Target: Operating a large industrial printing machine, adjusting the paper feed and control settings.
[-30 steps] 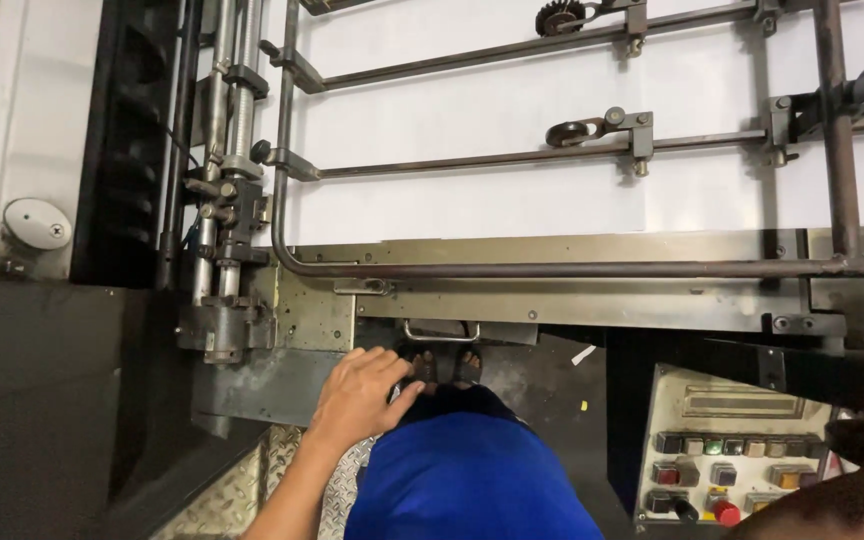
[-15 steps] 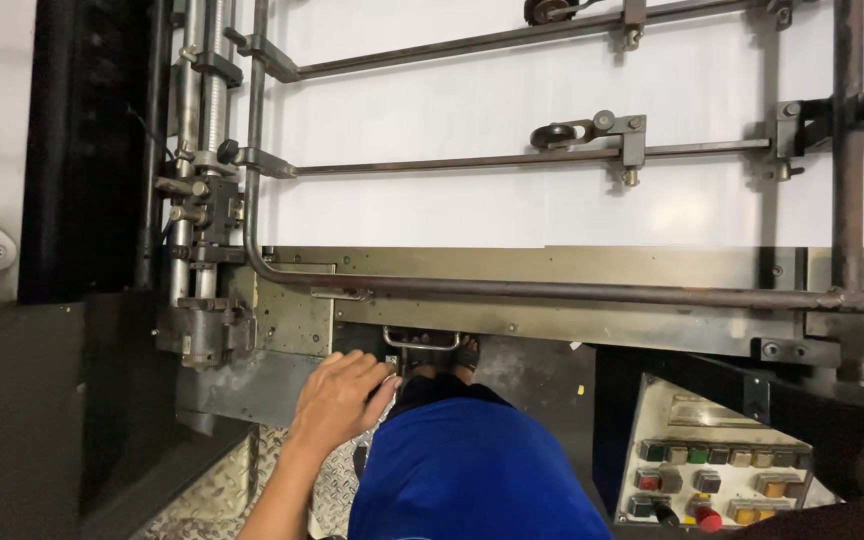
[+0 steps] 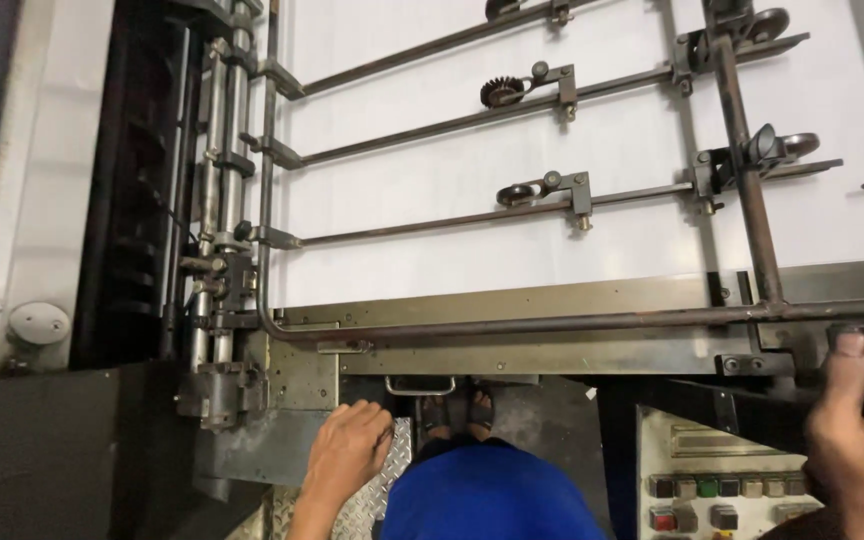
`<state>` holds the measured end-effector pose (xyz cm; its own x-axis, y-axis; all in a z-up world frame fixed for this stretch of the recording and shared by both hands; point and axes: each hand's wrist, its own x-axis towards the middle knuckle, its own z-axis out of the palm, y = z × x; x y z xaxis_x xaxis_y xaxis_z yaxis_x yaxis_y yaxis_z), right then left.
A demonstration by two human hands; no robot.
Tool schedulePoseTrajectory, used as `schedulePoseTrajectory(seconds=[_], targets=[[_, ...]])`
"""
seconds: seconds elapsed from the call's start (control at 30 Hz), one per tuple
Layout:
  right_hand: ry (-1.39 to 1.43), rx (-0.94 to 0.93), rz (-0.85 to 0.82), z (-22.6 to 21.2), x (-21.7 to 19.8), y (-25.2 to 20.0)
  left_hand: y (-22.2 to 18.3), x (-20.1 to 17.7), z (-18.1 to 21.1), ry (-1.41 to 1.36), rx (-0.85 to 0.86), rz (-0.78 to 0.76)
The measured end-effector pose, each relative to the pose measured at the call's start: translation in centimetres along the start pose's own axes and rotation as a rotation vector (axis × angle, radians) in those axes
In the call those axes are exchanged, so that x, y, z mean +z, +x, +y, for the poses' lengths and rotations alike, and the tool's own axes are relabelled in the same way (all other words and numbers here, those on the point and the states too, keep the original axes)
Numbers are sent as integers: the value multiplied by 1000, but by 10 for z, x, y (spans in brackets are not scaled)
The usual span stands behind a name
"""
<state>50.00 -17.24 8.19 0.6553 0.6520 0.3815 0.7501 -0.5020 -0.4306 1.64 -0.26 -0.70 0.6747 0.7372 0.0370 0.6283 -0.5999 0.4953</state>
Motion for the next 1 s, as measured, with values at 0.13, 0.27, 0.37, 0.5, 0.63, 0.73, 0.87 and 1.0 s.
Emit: schedulePoseTrajectory(seconds=[0.13,0.27,0.37,0.5,0.63,0.73,0.87,1.0], targets=[[-47,-90,-6,12,5,-2,-3,-4,4,-8,9,7],[-203,-297,109,-62,-27,16,-11,6,3,9,-43,-70],[-414,-274,207,-108,-47,29,-5,13,1,59,-39,-80],[-353,-279,243,-105,-53,29,3,38,-12,138,-65,-304],[-244,-319,221,-117,-60,30,21,47,-13,206,-16,-490],[-306,-290,153,-128,-72,30,34,38,11,237,-91,-699],[-304,-309,113,-130,-75,29,48,67,-7,150,-154,-784],[-331,-316,98,-127,-73,29,55,94,-28,183,-225,-843]])
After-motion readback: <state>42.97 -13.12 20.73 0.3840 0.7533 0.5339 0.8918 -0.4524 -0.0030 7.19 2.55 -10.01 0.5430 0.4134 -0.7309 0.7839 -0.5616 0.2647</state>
